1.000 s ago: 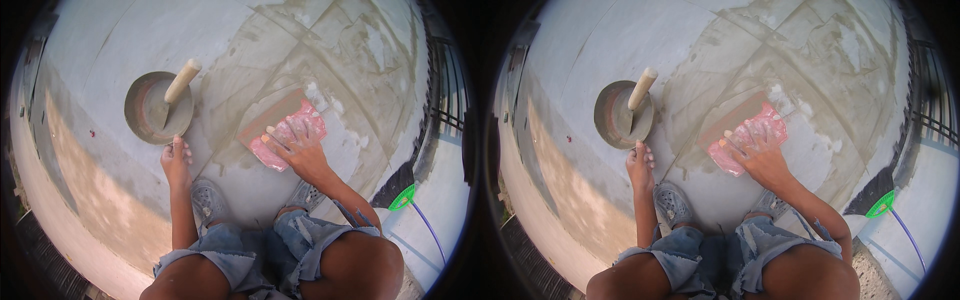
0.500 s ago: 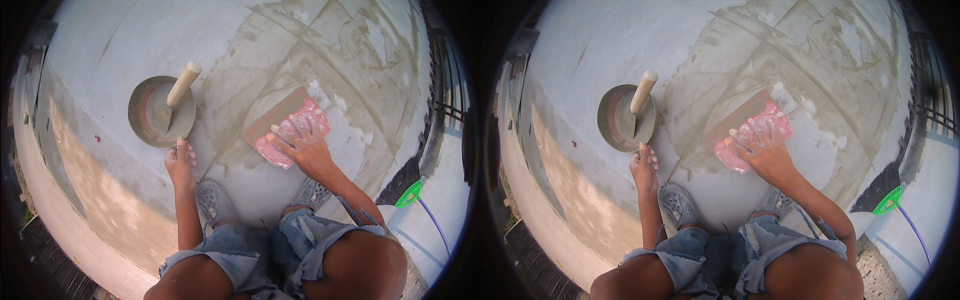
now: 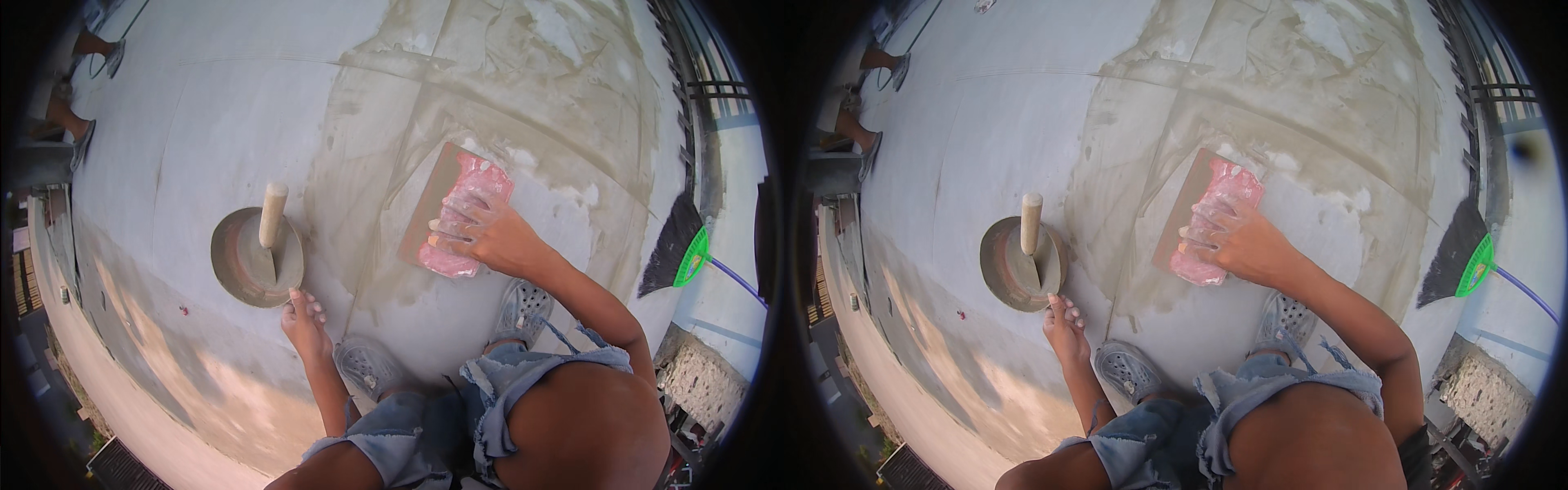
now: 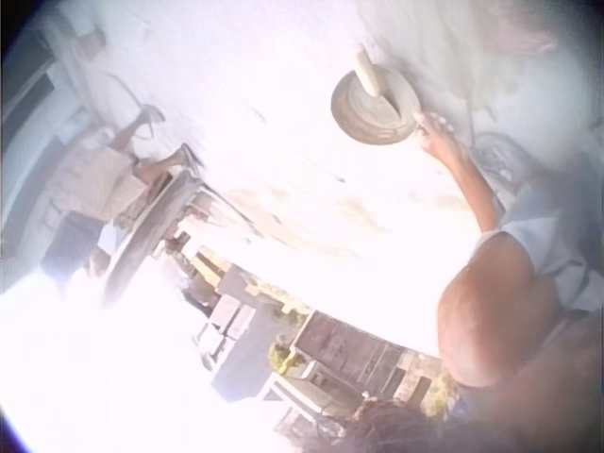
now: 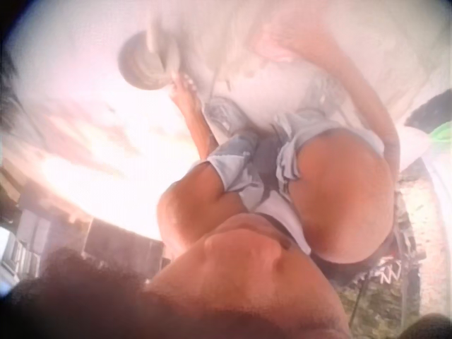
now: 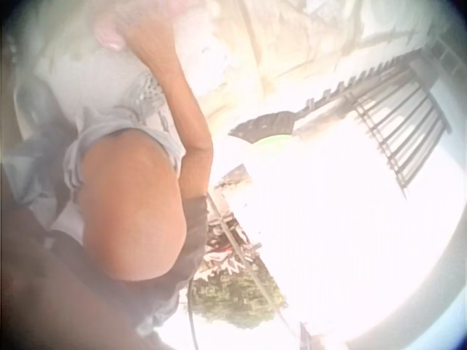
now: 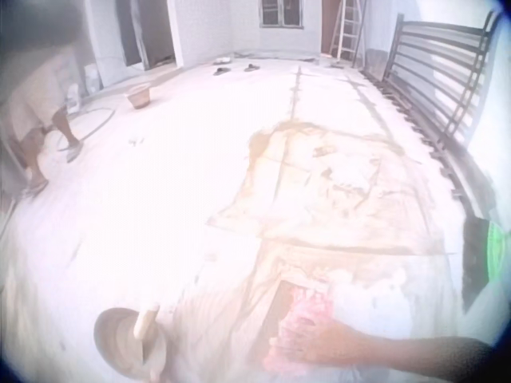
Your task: The person applies and smooths a wet cement mixture on a concrete floor using a pink trowel. They repeatedly spread the material in overlapping strokes and occasionally scrape the trowel against a nearby bucket.
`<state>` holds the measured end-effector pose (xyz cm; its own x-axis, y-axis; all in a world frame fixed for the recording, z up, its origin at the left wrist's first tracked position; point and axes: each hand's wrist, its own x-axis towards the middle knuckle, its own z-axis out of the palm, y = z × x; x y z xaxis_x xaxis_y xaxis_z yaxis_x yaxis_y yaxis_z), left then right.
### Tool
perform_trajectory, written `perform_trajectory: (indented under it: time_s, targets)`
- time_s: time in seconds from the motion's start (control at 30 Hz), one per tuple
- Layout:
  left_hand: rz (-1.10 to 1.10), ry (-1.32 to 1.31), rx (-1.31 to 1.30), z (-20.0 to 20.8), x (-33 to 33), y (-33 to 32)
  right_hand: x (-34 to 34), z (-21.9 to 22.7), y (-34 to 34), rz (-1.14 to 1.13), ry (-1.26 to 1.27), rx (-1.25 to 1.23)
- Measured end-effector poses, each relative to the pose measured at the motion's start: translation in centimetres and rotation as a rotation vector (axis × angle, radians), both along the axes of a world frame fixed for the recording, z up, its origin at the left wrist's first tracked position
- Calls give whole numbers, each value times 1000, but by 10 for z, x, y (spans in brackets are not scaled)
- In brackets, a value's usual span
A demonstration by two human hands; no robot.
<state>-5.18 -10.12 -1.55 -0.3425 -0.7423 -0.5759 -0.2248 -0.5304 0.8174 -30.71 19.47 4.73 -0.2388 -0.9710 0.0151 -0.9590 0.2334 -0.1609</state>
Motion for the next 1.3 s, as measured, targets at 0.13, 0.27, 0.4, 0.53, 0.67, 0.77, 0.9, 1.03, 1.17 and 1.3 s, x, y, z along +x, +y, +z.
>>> perform_trajectory:
  time_s: [0.13,0.27,0.4,0.53,0.67,0.77,0.9,1.03,1.17,1.3]
  targets:
    - [-15,1,-10,-1,2,-1,-4,-8,6,79,101,-24]
    - [-11,3,-14,-2,2,-2,-24,-11,-13,121,53,-2]
    - [-1,4,-15,-1,0,0,-31,-25,-33,152,36,-51]
    - [15,-11,-19,0,-2,0,-23,-11,-32,105,101,-23]
    - [5,-5,-15,0,0,1,-7,1,-20,-3,56,-53]
    - [-1,-23,-6,2,0,1,-3,-11,-20,-13,50,-97]
    - [-4,-2,-13,0,0,3,-7,-18,-37,12,30,-137]
    - [6,-10,-10,2,-2,2,-5,-14,-42,33,2,-122]
    - [8,-10,-7,1,-2,1,10,1,-33,20,-10,-35]
    - [1,0,-5,1,-1,3,10,-11,-38,69,-30,-69]
